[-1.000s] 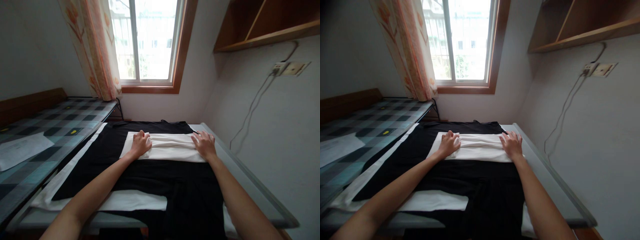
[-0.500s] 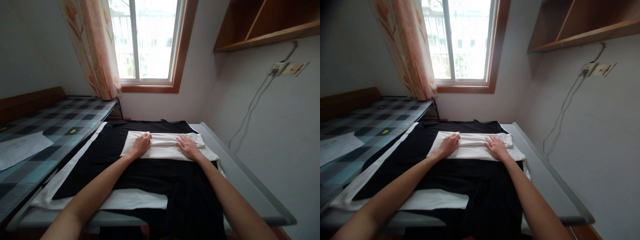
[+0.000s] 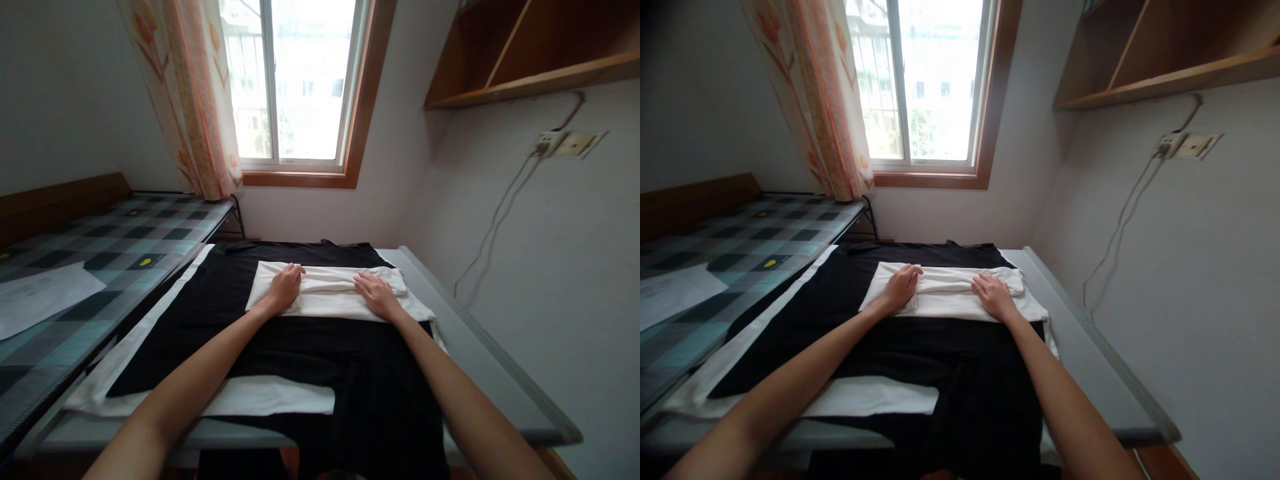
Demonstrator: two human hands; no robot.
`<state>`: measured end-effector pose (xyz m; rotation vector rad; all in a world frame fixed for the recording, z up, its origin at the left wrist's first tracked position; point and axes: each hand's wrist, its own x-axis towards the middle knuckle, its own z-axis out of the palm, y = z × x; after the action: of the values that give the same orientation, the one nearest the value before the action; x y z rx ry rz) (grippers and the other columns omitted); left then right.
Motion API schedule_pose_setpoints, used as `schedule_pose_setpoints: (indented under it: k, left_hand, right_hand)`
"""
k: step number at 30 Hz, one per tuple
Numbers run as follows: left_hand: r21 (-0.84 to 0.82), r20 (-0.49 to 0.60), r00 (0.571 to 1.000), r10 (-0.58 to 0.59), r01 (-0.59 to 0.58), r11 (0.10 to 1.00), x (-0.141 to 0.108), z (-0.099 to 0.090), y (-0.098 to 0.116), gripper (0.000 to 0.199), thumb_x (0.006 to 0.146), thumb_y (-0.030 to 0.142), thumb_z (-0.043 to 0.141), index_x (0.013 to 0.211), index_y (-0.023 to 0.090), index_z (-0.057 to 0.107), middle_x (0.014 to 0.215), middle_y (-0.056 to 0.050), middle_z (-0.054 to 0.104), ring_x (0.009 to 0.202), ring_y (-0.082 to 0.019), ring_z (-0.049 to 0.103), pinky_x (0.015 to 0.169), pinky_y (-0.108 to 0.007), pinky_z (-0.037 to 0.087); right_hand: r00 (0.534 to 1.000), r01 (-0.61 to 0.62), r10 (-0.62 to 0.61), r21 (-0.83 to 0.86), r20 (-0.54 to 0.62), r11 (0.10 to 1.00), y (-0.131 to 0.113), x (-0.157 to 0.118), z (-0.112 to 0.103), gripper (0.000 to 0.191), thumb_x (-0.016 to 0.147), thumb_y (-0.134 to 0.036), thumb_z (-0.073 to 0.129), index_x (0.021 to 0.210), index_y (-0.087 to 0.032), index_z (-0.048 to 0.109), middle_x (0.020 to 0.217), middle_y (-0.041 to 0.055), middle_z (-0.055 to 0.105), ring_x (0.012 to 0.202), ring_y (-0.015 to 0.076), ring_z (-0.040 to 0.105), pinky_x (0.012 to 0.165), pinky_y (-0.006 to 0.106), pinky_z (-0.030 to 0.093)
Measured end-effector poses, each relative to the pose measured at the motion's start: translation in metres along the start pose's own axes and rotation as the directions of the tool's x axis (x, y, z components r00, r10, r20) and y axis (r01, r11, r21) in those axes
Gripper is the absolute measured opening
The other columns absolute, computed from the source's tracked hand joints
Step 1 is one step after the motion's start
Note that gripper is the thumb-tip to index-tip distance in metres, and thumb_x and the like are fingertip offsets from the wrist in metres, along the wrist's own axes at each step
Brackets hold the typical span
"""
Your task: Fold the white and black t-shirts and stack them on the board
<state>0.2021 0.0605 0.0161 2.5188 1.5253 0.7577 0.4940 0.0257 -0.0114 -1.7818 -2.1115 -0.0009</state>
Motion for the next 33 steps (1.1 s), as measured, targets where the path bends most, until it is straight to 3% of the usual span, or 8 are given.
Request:
schedule_pose_setpoints:
  k: [5,9,13,16,19,24,29,33]
  left_hand:
    - [0.075,0.093,0.995,0.045,-0.053,0.996,-0.003,0.001,0.003,0.028,0.097,0.032,0.038,0.104,0.021,0.063,0.101,-0.008,0.064,0.089,-0.021,0.063,0.077,-0.031,0.046]
    - [0.153,0.002,0.999,0.047,-0.046,0.987,-0.005,-0.001,0.003,0.032,0.096,0.039,0.041,0.109,0.021,0.063,0.11,-0.01,0.062,0.103,-0.025,0.059,0.089,-0.036,0.043]
    - [0.207,0.07,0.998,-0.012,-0.002,0.978,-0.007,0.002,0.001,0.053,0.09,0.047,0.048,0.134,0.018,0.05,0.137,-0.016,0.051,0.126,-0.031,0.046,0.105,-0.047,0.032]
    - [0.215,0.242,0.97,-0.021,-0.032,0.976,-0.009,0.004,-0.001,0.067,0.089,0.045,0.044,0.146,0.012,0.034,0.154,-0.021,0.032,0.143,-0.031,0.027,0.113,-0.05,0.019]
    - [0.203,0.361,0.932,-0.004,-0.075,0.976,-0.009,0.001,-0.001,0.072,0.089,0.043,0.041,0.15,0.009,0.025,0.159,-0.021,0.017,0.148,-0.03,0.014,0.115,-0.052,0.011]
    - [0.184,0.448,0.893,0.036,-0.132,0.974,-0.006,-0.01,-0.002,0.07,0.088,0.04,0.044,0.149,0.011,0.027,0.159,-0.022,0.017,0.147,-0.032,0.015,0.114,-0.053,0.014]
    - [0.191,0.311,0.948,0.061,-0.126,0.974,-0.005,-0.014,0.004,0.049,0.084,0.037,0.054,0.13,0.023,0.053,0.143,-0.016,0.043,0.131,-0.034,0.04,0.106,-0.051,0.029]
    - [0.176,0.214,0.974,0.075,-0.114,0.978,-0.006,-0.014,0.009,0.029,0.086,0.034,0.054,0.112,0.026,0.063,0.123,-0.012,0.052,0.116,-0.03,0.048,0.101,-0.047,0.035]
  right_hand:
    - [0.999,-0.004,0.006,0.05,-0.043,0.999,-0.002,0.0,-0.002,0.044,0.098,-0.043,0.035,0.125,-0.025,0.064,0.139,0.0078,0.056,0.13,0.0264,0.047,0.107,0.047,0.035]
    - [0.971,-0.164,0.168,0.037,-0.169,0.986,0.009,0.002,-0.017,0.041,0.096,-0.039,0.038,0.117,-0.019,0.067,0.126,0.0113,0.063,0.117,0.0253,0.055,0.101,0.04,0.04]
    - [0.807,-0.582,0.561,-0.085,-0.183,0.809,0.035,0.002,-0.037,0.05,0.092,-0.044,0.043,0.125,-0.012,0.062,0.124,0.0208,0.061,0.113,0.033,0.057,0.093,0.045,0.044]
    - [0.734,-0.674,0.679,-0.143,-0.016,0.725,0.054,0.001,-0.043,0.06,0.088,-0.055,0.045,0.12,-0.01,0.066,0.123,0.026,0.06,0.113,0.0371,0.059,0.09,0.046,0.046]
    - [0.744,-0.659,0.667,-0.119,0.037,0.742,0.067,0.001,-0.041,0.06,0.085,-0.058,0.047,0.113,-0.01,0.071,0.12,0.0272,0.062,0.11,0.0381,0.061,0.087,0.045,0.047]
    - [0.818,-0.571,0.563,-0.054,-0.116,0.819,0.075,0.002,-0.033,0.049,0.08,-0.046,0.059,0.117,-0.016,0.071,0.116,0.0211,0.066,0.103,0.0328,0.064,0.085,0.04,0.048]
    - [0.799,-0.601,0.599,-0.024,-0.047,0.799,0.079,0.009,-0.032,0.044,0.079,-0.046,0.062,0.106,-0.013,0.074,0.103,0.0184,0.072,0.097,0.0308,0.067,0.078,0.032,0.049]
    - [0.802,-0.595,0.597,0.119,0.016,0.795,0.079,0.015,-0.036,0.041,0.079,-0.04,0.064,0.105,-0.009,0.074,0.104,0.0179,0.073,0.097,0.0291,0.068,0.077,0.029,0.049]
